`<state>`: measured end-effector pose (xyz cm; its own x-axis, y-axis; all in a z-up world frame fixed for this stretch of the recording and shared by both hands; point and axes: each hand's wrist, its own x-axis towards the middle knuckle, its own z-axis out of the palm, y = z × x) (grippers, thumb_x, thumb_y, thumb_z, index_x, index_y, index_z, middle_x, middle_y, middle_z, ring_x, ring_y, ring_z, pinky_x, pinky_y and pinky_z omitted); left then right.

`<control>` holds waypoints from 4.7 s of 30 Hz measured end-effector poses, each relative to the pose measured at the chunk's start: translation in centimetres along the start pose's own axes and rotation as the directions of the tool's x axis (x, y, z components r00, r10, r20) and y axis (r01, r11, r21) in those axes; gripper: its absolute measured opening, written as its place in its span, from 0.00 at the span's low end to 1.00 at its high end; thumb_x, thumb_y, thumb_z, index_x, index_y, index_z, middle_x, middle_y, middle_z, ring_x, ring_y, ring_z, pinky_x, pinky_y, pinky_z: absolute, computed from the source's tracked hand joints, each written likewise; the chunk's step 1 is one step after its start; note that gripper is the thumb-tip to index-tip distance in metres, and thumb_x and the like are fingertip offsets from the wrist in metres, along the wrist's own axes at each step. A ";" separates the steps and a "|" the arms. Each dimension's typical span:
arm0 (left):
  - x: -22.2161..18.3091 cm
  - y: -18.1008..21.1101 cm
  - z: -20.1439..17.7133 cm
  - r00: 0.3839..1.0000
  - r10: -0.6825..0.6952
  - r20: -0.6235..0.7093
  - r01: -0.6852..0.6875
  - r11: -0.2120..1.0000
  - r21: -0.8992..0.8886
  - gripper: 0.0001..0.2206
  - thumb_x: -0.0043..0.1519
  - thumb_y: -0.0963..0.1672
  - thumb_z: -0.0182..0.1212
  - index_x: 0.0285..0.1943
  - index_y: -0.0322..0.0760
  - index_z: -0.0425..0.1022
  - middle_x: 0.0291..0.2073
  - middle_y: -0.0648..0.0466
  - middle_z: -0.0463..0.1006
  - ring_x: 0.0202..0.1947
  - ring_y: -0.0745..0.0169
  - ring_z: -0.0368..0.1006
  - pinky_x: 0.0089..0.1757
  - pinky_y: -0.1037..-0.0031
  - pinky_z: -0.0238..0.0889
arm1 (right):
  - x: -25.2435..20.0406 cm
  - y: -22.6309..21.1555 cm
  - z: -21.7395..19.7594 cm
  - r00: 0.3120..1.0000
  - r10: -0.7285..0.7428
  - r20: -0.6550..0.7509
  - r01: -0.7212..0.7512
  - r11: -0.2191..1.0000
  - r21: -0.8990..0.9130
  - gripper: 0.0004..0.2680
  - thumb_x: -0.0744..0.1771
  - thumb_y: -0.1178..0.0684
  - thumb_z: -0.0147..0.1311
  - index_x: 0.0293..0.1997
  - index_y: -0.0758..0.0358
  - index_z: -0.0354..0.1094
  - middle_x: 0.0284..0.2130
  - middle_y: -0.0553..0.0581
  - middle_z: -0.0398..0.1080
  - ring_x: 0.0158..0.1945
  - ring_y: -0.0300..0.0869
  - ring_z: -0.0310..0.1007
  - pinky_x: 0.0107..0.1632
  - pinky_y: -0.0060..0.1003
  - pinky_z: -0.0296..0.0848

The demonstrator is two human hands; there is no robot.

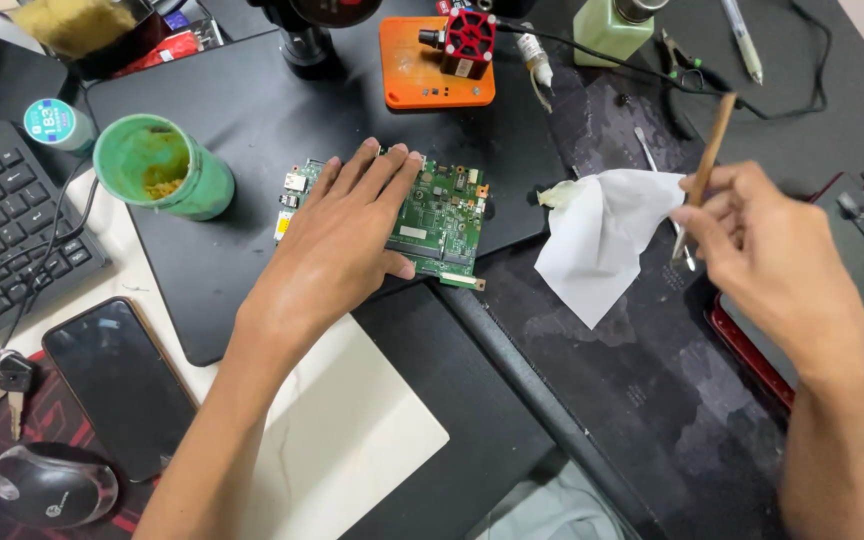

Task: Repairing and cleaning an electronic motherboard using a heat gun, brush, and cleaning solution.

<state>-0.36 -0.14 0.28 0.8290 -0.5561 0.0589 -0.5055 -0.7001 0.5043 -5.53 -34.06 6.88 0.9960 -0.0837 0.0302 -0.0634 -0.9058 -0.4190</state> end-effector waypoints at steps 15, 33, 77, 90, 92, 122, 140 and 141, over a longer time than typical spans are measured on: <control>0.2 0.6 -0.2 0.999 -0.028 0.026 0.027 0.999 0.032 0.45 0.45 0.44 0.75 0.73 0.31 0.55 0.71 0.44 0.58 0.72 0.41 0.48 0.66 0.53 0.42 | -3.0 -0.7 4.6 0.942 -0.332 -0.051 0.324 0.938 -0.126 0.14 0.64 0.49 0.64 0.52 0.60 0.72 0.45 0.59 0.71 0.46 0.50 0.73 0.48 0.46 0.69; 0.1 -0.2 0.5 0.998 -0.050 0.025 0.049 0.999 0.020 0.47 0.43 0.44 0.76 0.74 0.31 0.54 0.72 0.47 0.57 0.73 0.43 0.46 0.66 0.53 0.41 | 1.3 0.4 6.8 0.804 -0.594 0.014 0.590 0.794 -0.145 0.08 0.67 0.53 0.62 0.52 0.51 0.75 0.43 0.45 0.74 0.53 0.39 0.73 0.65 0.44 0.54; -0.1 0.7 0.9 0.999 -0.026 -0.037 0.029 0.998 0.056 0.46 0.43 0.45 0.76 0.72 0.28 0.56 0.69 0.43 0.60 0.71 0.38 0.51 0.64 0.49 0.47 | 4.6 -4.5 9.7 0.627 -0.779 0.018 0.778 0.625 -0.059 0.12 0.64 0.63 0.58 0.53 0.62 0.73 0.43 0.53 0.73 0.48 0.45 0.73 0.55 0.41 0.65; 0.1 0.9 1.0 0.997 -0.022 -0.080 0.029 0.997 0.077 0.45 0.46 0.46 0.75 0.72 0.25 0.56 0.69 0.41 0.60 0.70 0.37 0.52 0.63 0.48 0.50 | 3.7 -4.9 9.3 0.630 -0.776 0.033 0.777 0.630 -0.003 0.13 0.62 0.63 0.58 0.51 0.62 0.74 0.43 0.53 0.72 0.50 0.46 0.73 0.55 0.43 0.64; 0.2 0.9 0.9 0.997 -0.031 -0.064 0.035 0.997 0.071 0.44 0.46 0.46 0.75 0.72 0.26 0.56 0.69 0.42 0.60 0.70 0.37 0.52 0.62 0.47 0.50 | 4.1 -4.8 9.0 0.655 -0.755 0.032 0.756 0.655 -0.011 0.11 0.63 0.63 0.59 0.49 0.61 0.74 0.41 0.53 0.71 0.48 0.47 0.72 0.55 0.43 0.64; 0.2 0.7 1.9 0.990 -0.042 -0.135 0.058 0.992 0.114 0.46 0.46 0.51 0.75 0.71 0.25 0.57 0.70 0.40 0.60 0.70 0.37 0.53 0.62 0.47 0.51 | 13.4 -5.6 7.5 0.744 -0.668 -0.029 0.660 0.726 0.193 0.19 0.66 0.46 0.64 0.60 0.62 0.69 0.53 0.59 0.70 0.60 0.48 0.69 0.67 0.45 0.57; 0.5 0.6 2.1 0.993 -0.058 -0.101 0.071 0.988 0.134 0.46 0.47 0.50 0.75 0.72 0.26 0.56 0.71 0.41 0.58 0.71 0.38 0.50 0.63 0.47 0.48 | 10.2 -1.8 7.3 0.804 -0.594 0.041 0.427 0.623 0.655 0.19 0.68 0.57 0.60 0.68 0.67 0.64 0.57 0.54 0.65 0.63 0.38 0.66 0.68 0.34 0.63; 0.6 0.7 2.1 0.993 -0.057 -0.099 0.070 0.989 0.133 0.46 0.47 0.50 0.75 0.72 0.26 0.56 0.71 0.41 0.58 0.71 0.38 0.50 0.63 0.47 0.48 | 10.3 -1.4 7.3 0.805 -0.592 0.042 0.425 0.625 0.655 0.19 0.68 0.57 0.60 0.68 0.67 0.64 0.57 0.54 0.65 0.63 0.38 0.66 0.68 0.34 0.63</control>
<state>-0.75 -1.91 -1.17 0.8760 -0.4684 0.1148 -0.4737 -0.7907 0.3878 5.27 -30.57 1.13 0.8420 0.4860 0.2341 0.4246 -0.3295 -0.8433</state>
